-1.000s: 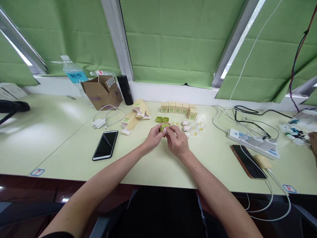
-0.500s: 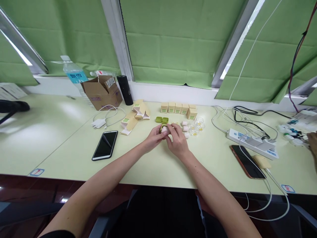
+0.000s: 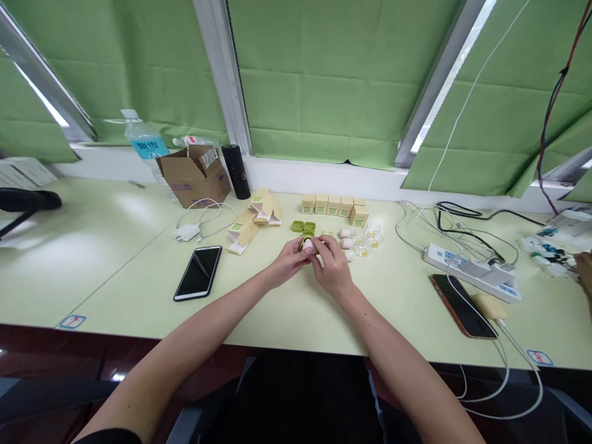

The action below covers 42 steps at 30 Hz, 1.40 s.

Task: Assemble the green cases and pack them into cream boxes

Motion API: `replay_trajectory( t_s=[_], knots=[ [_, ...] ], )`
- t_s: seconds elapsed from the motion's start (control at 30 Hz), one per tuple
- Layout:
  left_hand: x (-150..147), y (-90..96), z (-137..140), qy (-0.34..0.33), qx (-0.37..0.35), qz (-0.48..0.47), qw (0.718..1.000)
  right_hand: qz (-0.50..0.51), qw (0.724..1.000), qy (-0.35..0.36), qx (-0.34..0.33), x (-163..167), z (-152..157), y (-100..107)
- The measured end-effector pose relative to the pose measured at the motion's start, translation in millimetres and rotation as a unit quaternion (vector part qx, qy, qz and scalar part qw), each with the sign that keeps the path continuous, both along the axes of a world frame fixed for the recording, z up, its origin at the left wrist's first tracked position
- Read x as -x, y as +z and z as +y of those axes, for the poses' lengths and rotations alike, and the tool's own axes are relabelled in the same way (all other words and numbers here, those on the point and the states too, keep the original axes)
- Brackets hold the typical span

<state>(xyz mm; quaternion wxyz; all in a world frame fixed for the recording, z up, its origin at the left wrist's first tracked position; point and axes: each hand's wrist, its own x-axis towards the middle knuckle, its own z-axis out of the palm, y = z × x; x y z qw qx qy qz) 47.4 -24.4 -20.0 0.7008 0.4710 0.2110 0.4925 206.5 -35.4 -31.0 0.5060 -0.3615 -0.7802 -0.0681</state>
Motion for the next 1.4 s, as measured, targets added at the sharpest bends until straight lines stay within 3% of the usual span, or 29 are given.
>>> replay_trajectory(
  t_s=[0.6,0.87,1.07,1.4],
  knots=[
    [2.1,3.1,-0.7,-0.011,-0.013,0.006,1.0,0.013,1.0,-0.003,-0.002,-0.9,2.5,-3.3],
    [7.2,2.3,5.4,-0.041,-0.013,-0.033,0.999,0.038,0.999,0.007,0.016,-3.1,3.7,-2.7],
    [7.2,1.1,8.2,-0.044,0.008,-0.058,0.997,0.049,0.999,0.014,-0.01,-3.2,3.1,-1.2],
    [11.8,-2.0,13.2,0.043,-0.051,-0.036,0.997,-0.018,0.999,-0.027,-0.005,-8.1,2.9,-1.7]
  ],
)
